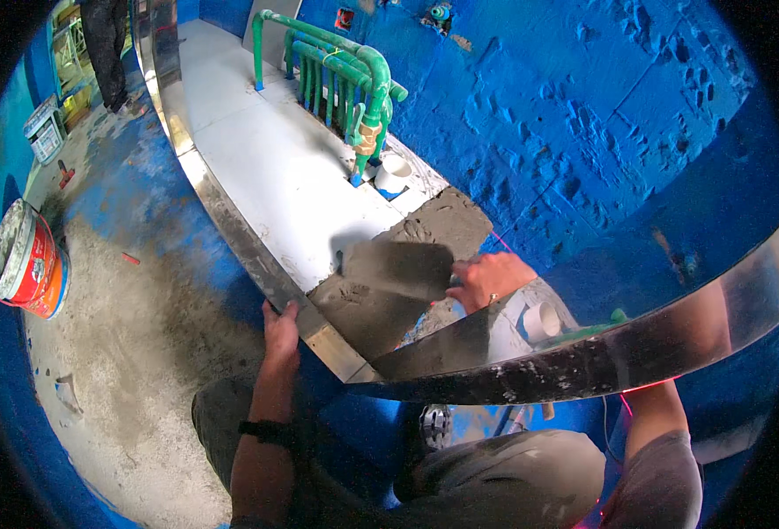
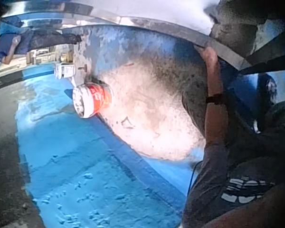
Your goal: Applying mortar with a trowel and placing a large white tile on a wall, then securing it with a mallet.
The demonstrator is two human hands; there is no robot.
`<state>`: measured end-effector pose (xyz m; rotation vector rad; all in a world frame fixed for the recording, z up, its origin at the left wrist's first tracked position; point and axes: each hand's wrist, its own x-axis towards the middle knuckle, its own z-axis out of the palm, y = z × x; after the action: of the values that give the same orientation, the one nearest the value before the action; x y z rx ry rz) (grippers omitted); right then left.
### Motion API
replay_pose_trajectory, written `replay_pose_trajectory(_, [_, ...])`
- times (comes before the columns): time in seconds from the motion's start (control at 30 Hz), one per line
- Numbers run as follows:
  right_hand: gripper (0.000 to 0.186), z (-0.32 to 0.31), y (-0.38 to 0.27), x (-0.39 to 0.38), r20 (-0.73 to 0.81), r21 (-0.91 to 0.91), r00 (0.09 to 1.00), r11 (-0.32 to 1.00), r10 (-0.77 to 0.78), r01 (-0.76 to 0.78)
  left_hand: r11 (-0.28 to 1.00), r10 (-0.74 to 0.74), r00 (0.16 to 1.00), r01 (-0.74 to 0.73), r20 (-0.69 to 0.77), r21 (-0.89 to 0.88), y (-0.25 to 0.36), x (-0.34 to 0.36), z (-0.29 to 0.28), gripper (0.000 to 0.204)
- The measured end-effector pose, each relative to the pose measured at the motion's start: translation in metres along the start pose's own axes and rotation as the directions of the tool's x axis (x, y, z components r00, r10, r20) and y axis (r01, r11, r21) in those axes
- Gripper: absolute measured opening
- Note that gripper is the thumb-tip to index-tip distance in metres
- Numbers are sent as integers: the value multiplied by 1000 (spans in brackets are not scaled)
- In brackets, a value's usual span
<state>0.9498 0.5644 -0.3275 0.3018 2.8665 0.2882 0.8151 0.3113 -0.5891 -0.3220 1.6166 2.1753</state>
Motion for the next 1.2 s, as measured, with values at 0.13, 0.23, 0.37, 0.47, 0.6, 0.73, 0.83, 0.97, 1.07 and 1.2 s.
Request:
replay_pose_trajectory(0.13, [32, 4, -22, -5, -18, 17, 998, 998, -53, 53, 1000, -2, 998, 0, 60, 31, 11, 4, 18, 59])
replay_pose_trajectory(0.23, [34, 13, -31, -8, -49, -48, 998, 999, -27, 25, 1000, 0, 999, -1, 51, 24, 13, 1, 12, 60])
replay_pose_trajectory(0.37, [36, 17, -3, -17, -88, -89, 996, 996, -1, -7, 996, -31, 995, 38, 93, -77, 13, 4, 19, 59])
replay_pose_trajectory(0.47, [33, 38, 16, -9, -140, -91, 990, 996, -2, -11, 995, -51, 997, 56, 62, -78, 11, 2, 7, 60])
replay_pose_trajectory(0.6, [33, 54, 54, 3, -98, -126, 993, 989, 61, -73, 1000, -10, 998, 11, 60, -22, 4, 6, 3, 62])
replay_pose_trajectory(0.73, [30, 34, 101, 7, -107, -122, 971, 966, 214, -226, 1000, -16, 994, 17, 104, -9, -1, 16, 11, 62])
replay_pose_trajectory(0.83, [32, 78, 144, 30, -159, -78, 957, 964, 241, -256, 998, 4, 997, -9, 79, 69, 15, 5, 9, 62])
replay_pose_trajectory(0.97, [42, 98, 172, 25, -301, -35, 932, 974, 202, -223, 994, 32, 996, -41, 85, 102, 1, 13, 0, 63])
replay_pose_trajectory(1.07, [50, 142, 225, 19, -381, 298, 890, 945, 250, -138, 997, 7, 998, -13, 67, 79, 10, 11, 10, 61])
replay_pose_trajectory(1.2, [48, 97, 201, 4, -218, 207, 916, 933, 338, -295, 993, 91, 990, -98, 112, 65, -11, 24, -3, 61])
